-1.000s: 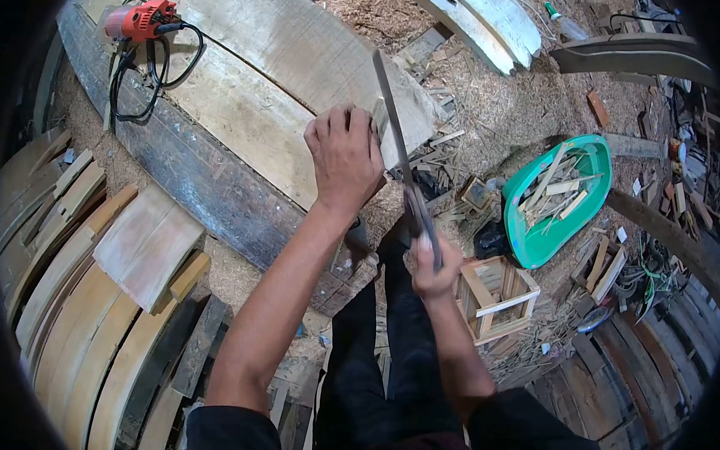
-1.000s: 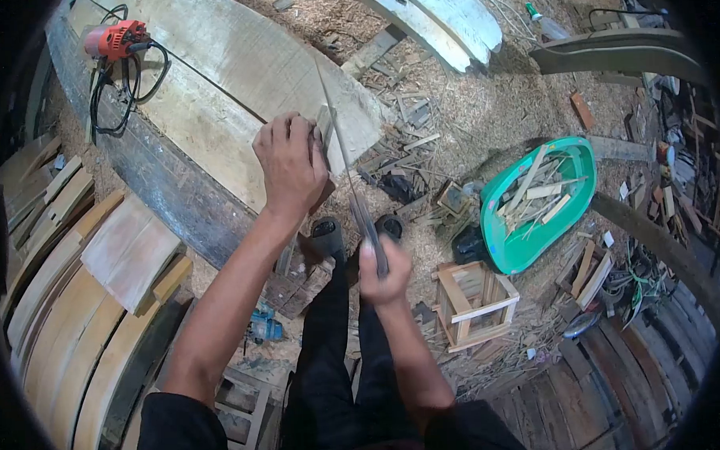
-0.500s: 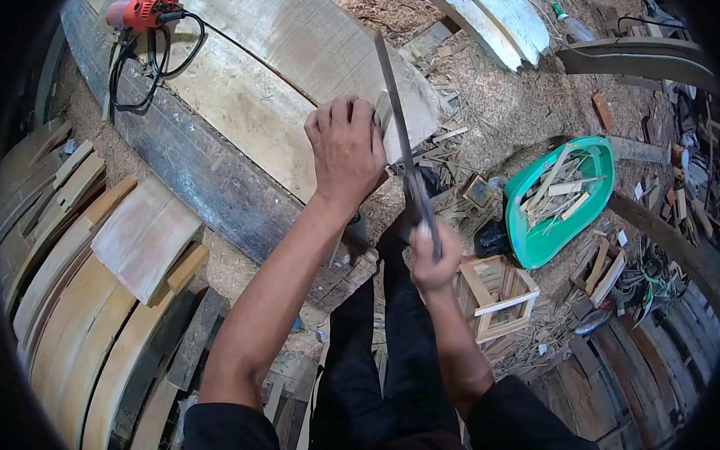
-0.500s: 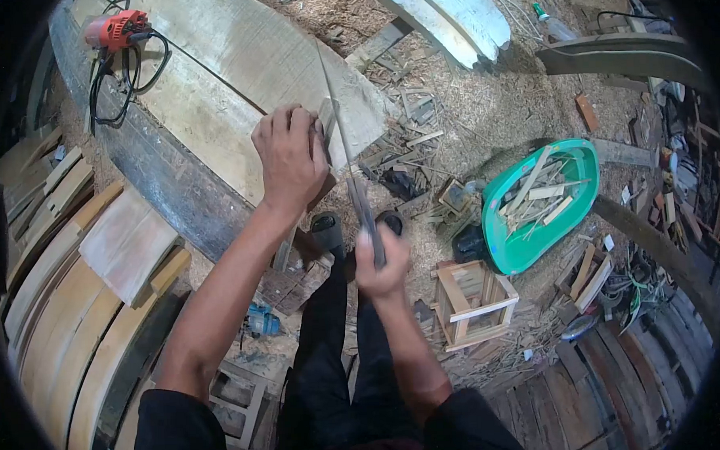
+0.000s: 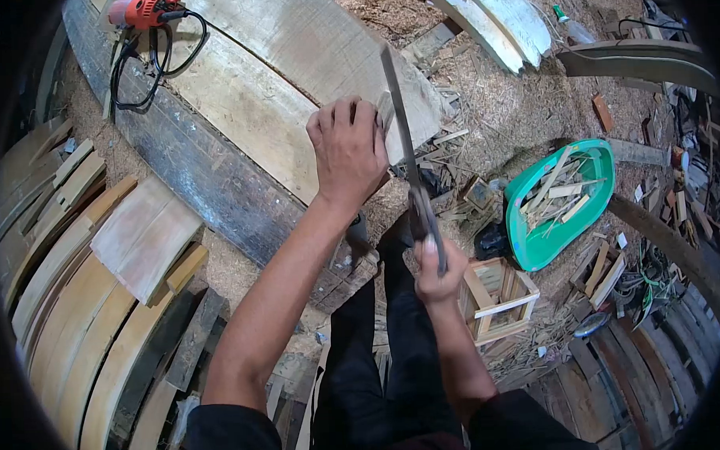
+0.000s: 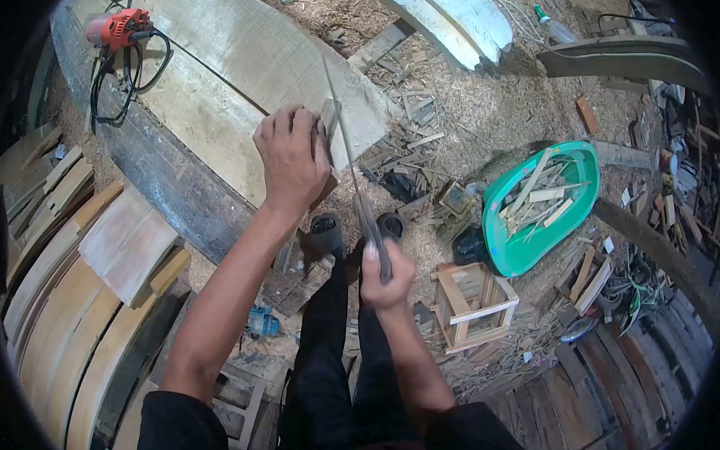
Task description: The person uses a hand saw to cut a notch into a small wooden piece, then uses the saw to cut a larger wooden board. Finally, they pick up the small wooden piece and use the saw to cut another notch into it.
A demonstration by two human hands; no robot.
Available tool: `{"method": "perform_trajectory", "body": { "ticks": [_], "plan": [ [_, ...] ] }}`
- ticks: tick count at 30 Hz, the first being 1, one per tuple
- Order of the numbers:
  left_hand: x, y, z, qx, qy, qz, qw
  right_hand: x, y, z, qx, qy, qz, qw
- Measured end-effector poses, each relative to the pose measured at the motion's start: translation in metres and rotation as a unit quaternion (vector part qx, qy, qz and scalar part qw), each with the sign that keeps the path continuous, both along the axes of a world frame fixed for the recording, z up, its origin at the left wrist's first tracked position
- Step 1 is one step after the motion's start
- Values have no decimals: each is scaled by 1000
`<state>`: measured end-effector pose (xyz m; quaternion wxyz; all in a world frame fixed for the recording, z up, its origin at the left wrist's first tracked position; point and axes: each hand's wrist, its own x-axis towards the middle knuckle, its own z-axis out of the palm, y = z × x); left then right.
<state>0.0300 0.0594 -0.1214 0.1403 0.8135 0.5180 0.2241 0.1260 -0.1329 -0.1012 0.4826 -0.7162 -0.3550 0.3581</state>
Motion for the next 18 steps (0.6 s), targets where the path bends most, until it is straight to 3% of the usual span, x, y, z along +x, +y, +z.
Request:
{"method": "perform_trajectory", "body": {
  "ticks": [3,15,16,18],
  "plan": [
    [0,-2,-1,-2,6,4,1000,4,44,-15,6,26,-17,999],
    [33,42,-8,88,21,6,996,26,92,-3,-3,-8,-24,1000],
    [37,44,-8,17,16,29,999,30,93,-2,-6,-24,-3,1000],
    [49,46,-11,44,15,108,993,31,95,4,-12,-31,6,999]
  ]
}}
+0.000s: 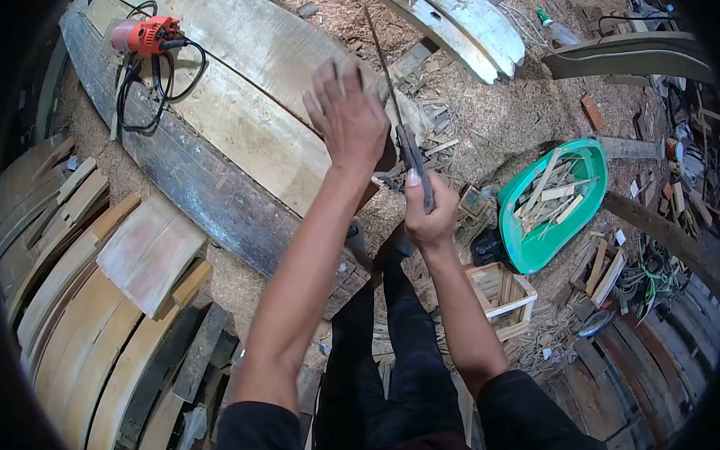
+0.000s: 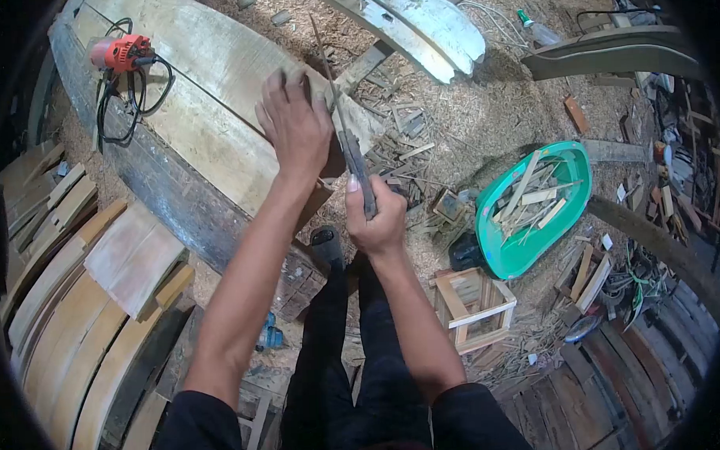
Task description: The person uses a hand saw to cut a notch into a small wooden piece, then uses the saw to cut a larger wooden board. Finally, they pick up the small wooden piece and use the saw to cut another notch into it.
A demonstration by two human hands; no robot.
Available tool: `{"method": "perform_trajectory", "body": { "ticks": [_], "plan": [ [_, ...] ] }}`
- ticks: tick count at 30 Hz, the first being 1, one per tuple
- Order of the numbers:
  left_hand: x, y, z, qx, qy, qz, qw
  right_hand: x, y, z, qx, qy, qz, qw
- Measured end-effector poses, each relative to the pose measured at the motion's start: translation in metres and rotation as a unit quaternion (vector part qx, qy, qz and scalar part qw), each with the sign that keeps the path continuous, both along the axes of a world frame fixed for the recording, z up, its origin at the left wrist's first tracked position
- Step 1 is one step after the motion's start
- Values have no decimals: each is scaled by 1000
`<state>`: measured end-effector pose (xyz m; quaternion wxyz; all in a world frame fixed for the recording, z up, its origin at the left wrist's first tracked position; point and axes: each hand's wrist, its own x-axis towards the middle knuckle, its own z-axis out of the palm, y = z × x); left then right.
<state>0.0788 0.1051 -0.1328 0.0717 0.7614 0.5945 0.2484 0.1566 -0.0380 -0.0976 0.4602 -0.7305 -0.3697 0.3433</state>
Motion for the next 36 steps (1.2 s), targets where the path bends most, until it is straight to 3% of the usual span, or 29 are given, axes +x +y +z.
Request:
{"method": "perform_trajectory", "body": {
  "ticks": [1,2,6,9,15,20,24,29,31,34,36],
  "plan": [
    [4,1,-2,13,1,38,999,-1,0,3,-5,-1,4,1000],
    [4,1,-2,-61,7,31,998,1,-2,-1,-12,10,7,1000],
    [4,5,-7,-74,-8,59,996,0,-17,-1,-10,-37,26,999],
    [6,4,-2,-87,5,63,994,-12,-60,8,-42,42,-4,998],
    [8,4,1,-94,41,64,993,-5,-26,7,-36,18,-15,999],
    [9,6,0,-110,53,74,990,-20,-73,22,-29,32,-50,998],
    [10,5,3,-125,58,71,988,-7,-21,20,-70,40,-62,995],
    [11,2,4,-138,65,70,986,-29,-62,43,-33,18,-66,997],
    [10,6,6,-141,62,74,985,-20,-54,51,-17,-49,-49,997],
    [9,4,7,-143,55,68,986,-7,-9,36,-64,45,-66,995],
    [10,6,6,-144,54,66,986,-10,-15,41,-58,10,-38,998]
  ]
}}
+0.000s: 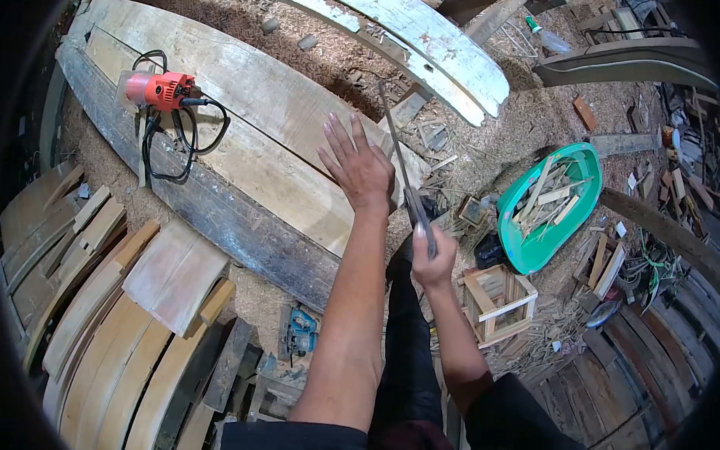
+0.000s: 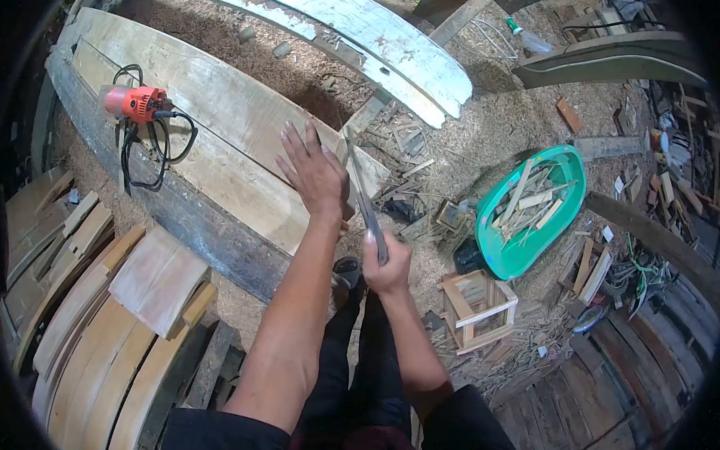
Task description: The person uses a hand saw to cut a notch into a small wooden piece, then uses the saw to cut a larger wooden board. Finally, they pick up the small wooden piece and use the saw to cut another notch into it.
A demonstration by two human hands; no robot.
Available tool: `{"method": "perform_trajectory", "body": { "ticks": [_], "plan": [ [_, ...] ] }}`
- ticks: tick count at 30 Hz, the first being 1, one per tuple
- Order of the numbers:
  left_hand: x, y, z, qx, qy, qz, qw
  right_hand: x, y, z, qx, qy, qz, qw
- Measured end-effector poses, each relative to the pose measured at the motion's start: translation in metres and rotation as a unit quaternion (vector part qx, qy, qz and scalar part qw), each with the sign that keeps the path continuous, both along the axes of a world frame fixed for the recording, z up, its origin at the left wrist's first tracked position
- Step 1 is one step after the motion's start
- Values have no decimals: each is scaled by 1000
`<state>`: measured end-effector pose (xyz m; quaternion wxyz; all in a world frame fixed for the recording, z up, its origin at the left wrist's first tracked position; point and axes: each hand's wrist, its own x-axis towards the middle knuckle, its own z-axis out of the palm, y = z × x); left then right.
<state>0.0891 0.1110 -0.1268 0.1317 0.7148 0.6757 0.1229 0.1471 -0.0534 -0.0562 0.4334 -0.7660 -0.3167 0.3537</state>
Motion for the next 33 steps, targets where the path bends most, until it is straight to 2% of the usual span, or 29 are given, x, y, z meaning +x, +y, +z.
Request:
{"method": "perform_trajectory", "body": {
  "ticks": [5,9,12,15,16,19,20,24,27,28,33],
  "plan": [
    [-1,-2,0,-17,7,1,1000,-8,-31,23,-9,-19,-16,1000],
    [-1,1,6,-25,3,-6,1000,1,30,11,-35,-19,-5,999],
    [-1,1,5,-21,-2,-5,1000,-8,-10,34,-25,-31,-4,999],
    [0,1,4,-25,2,-3,1000,-4,-11,39,-29,-23,-13,999],
    [0,2,5,-25,-1,-6,1000,1,11,40,-57,-1,-17,998],
    [0,0,7,-27,-3,-7,1000,6,46,24,-49,16,-12,999],
    [1,1,8,-28,-4,-6,1000,4,30,21,-15,-63,14,998],
    [-1,1,3,-25,3,-3,1000,-1,-16,51,-59,9,-7,998],
    [0,1,6,-27,-1,1,1000,7,32,35,-64,17,-3,998],
    [-1,-1,6,-27,-1,4,1000,10,51,27,-60,-14,5,998],
    [1,1,5,-21,4,8,1000,3,-1,43,-45,-10,8,999]
  ]
}}
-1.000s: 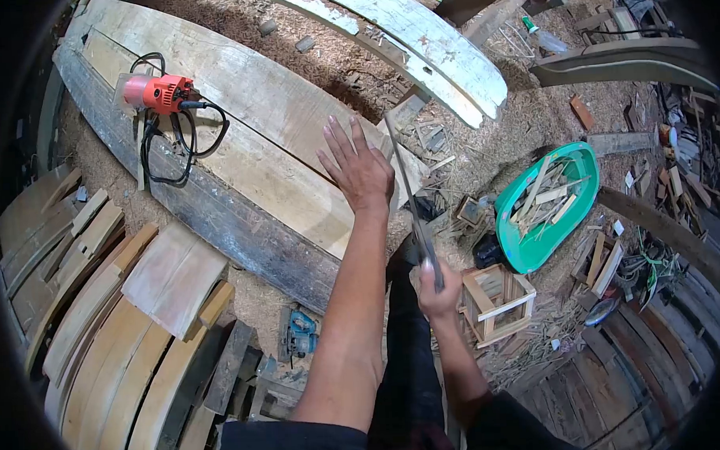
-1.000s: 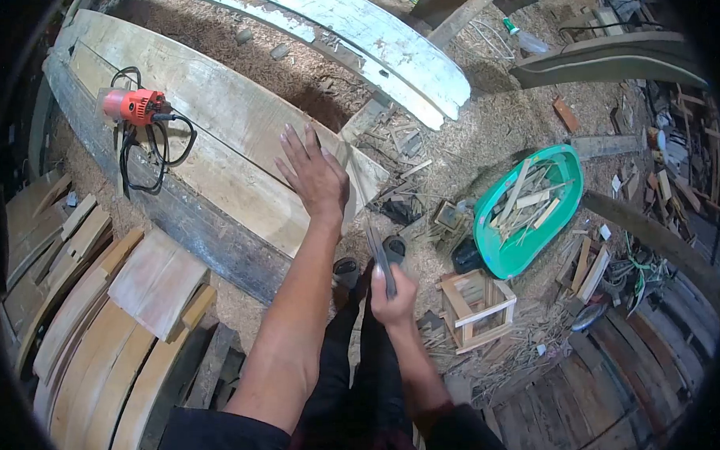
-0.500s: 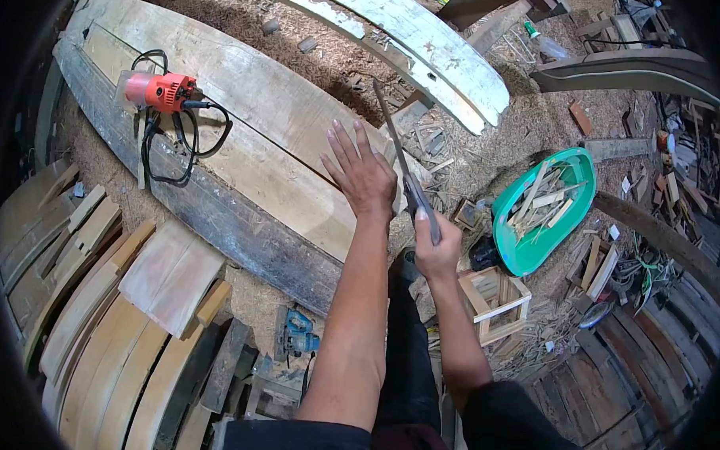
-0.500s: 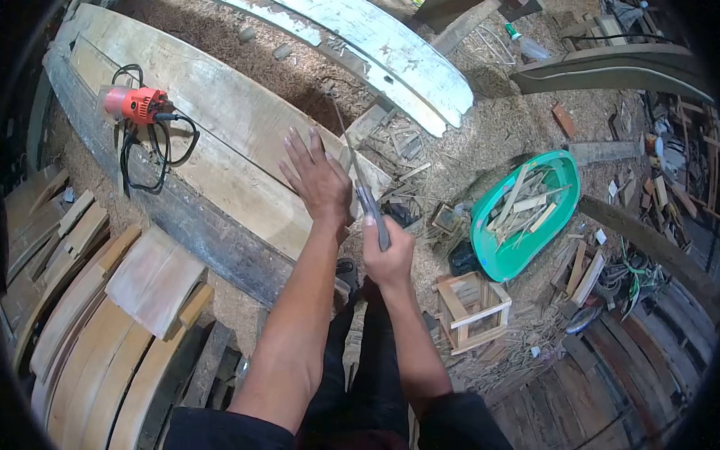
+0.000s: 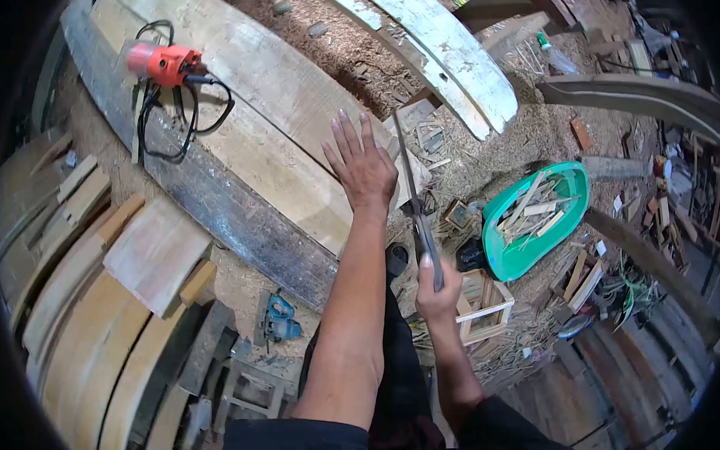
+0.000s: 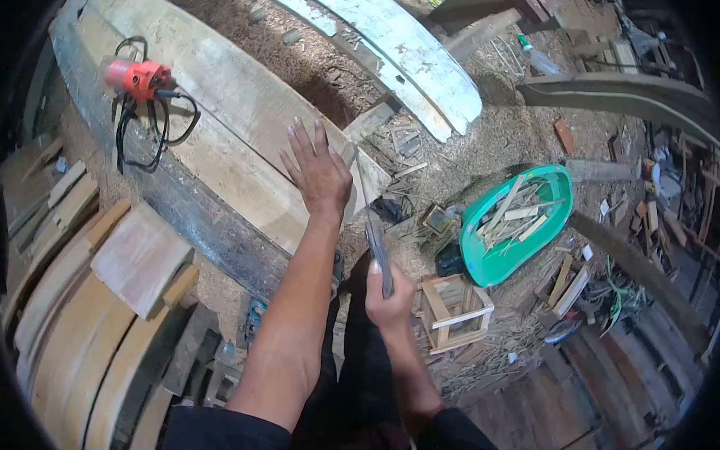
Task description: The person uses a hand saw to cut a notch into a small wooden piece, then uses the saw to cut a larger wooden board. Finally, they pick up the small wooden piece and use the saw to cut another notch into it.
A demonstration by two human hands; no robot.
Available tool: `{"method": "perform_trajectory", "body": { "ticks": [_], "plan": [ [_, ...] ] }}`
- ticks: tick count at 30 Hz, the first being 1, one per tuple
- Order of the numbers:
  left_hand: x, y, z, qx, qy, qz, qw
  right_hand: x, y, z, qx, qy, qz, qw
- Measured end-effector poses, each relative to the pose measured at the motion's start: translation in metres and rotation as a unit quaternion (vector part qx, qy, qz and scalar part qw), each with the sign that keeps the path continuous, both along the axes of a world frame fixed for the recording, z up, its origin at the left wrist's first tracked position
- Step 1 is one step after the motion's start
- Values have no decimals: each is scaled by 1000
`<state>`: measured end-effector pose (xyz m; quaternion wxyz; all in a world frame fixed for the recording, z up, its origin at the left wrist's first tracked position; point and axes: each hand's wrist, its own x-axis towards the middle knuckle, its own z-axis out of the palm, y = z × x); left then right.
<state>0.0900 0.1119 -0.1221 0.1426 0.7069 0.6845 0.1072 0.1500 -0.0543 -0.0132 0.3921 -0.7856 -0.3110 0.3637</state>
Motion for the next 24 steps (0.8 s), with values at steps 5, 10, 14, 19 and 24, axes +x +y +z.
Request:
{"method": "perform_trajectory", "body": {
  "ticks": [5,10,14,19,24],
  "plan": [
    [-1,-1,-1,3,2,-2,1000,11,45,-21,1,6,1,1000],
    [-2,0,0,0,0,-2,1000,-9,-6,15,1,14,-15,1000],
    [-1,-1,-1,0,7,-3,1000,8,38,-18,-4,26,0,1000],
    [-1,-2,2,-10,9,-5,1000,-1,-13,-8,28,-4,12,1000],
    [-1,-1,0,11,-5,-3,1000,9,23,-19,21,20,13,1000]
  ]
}}
